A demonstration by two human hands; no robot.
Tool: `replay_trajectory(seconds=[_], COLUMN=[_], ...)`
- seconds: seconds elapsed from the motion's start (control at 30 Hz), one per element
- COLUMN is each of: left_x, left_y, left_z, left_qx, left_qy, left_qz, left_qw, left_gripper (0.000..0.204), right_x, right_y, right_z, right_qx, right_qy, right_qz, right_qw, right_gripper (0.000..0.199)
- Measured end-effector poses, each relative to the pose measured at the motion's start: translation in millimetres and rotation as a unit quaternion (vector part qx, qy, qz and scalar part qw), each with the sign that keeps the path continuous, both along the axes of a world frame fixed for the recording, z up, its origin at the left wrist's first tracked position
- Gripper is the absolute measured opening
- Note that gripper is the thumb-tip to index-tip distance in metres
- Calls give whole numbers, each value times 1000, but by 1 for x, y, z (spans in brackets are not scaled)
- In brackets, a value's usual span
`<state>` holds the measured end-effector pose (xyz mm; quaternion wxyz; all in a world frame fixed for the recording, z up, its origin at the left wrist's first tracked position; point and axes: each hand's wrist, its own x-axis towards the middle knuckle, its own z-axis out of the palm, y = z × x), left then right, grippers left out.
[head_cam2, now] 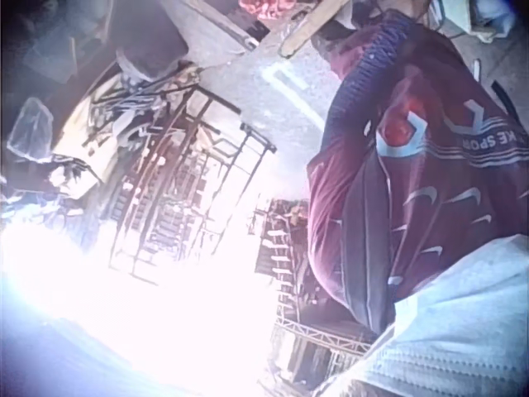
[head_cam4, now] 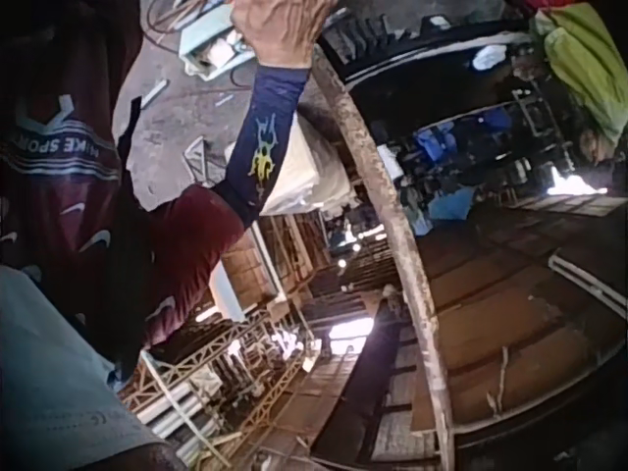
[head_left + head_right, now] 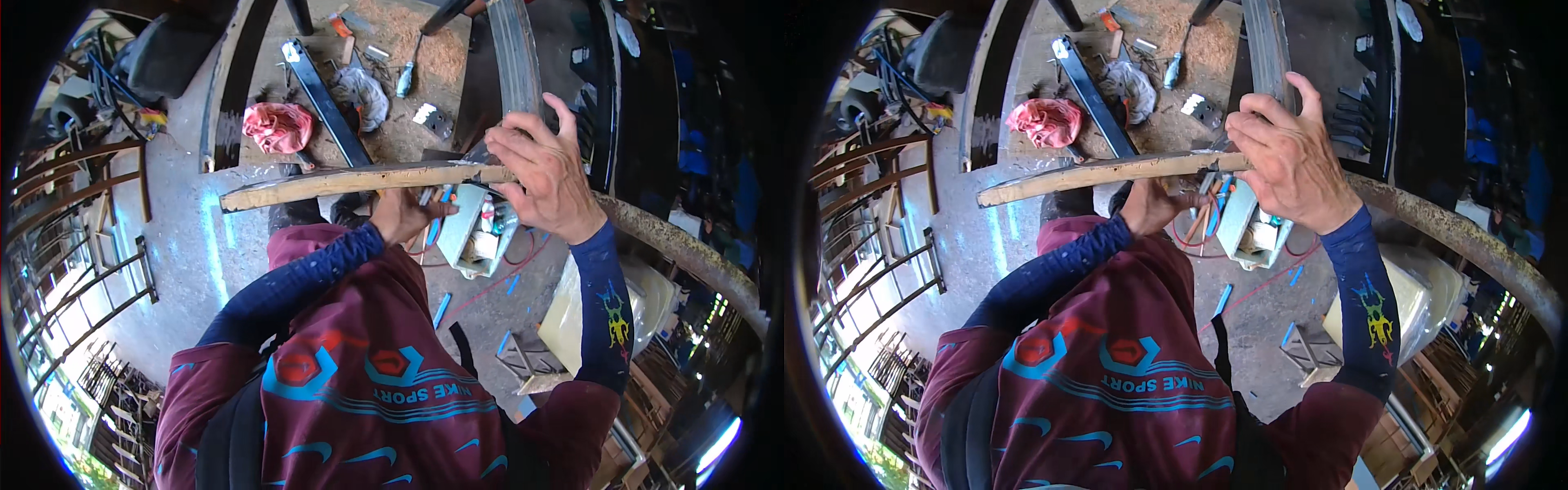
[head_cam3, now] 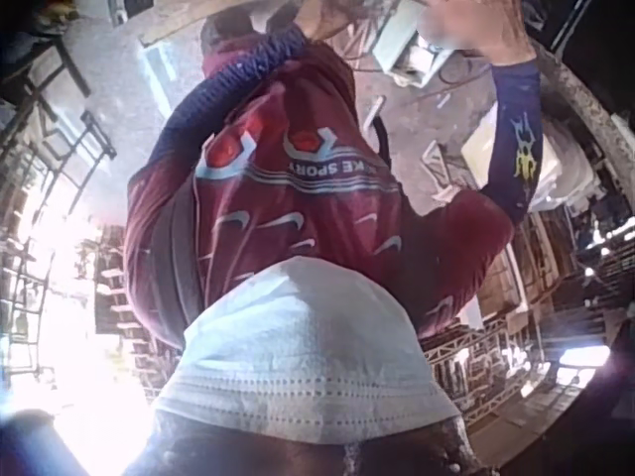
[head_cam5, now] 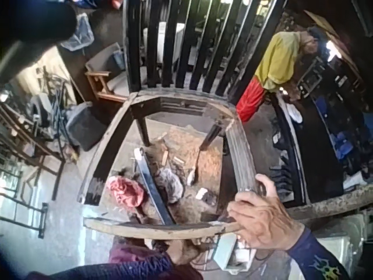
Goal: Applying adhesive to wooden components and fitting them into a wooden frame.
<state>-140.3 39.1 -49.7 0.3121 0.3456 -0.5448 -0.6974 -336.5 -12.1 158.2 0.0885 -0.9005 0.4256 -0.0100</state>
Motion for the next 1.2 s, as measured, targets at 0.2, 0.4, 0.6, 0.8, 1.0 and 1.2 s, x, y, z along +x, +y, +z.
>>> replay_trajectory(seconds=[0.2, 0.4, 0.6, 0.8, 1.0, 1.2], left_x=[-40, -47, -49, -46, -52, -38], left_y=[-23, -33, -36, -33, -27, -52], left_z=[3, -16, -4, -6, -19, -35], left_qx=[-230, -265, -245, -267, -264, -350], left_qy=[24, 131, 133, 128, 143, 197], left_qz=[122, 177, 176, 176, 211, 112], left_qw=[965, 939, 944, 939, 930, 909], left_gripper=[82, 48, 43, 45, 42, 45], right_x=[3, 10, 12, 1, -2, -8], right_y=[6, 9, 7, 3, 3, 0], right_z=[2, -1, 4, -2, -3, -8], right_qx=[15, 29, 14, 32, 29, 50], right_qy=[40, 69, 61, 12, 4, 31], right_qz=[-43, -79, -112, -103, -93, -67], right_qw=[998, 994, 992, 994, 995, 996], right_gripper=[46, 46, 43, 44, 47, 48])
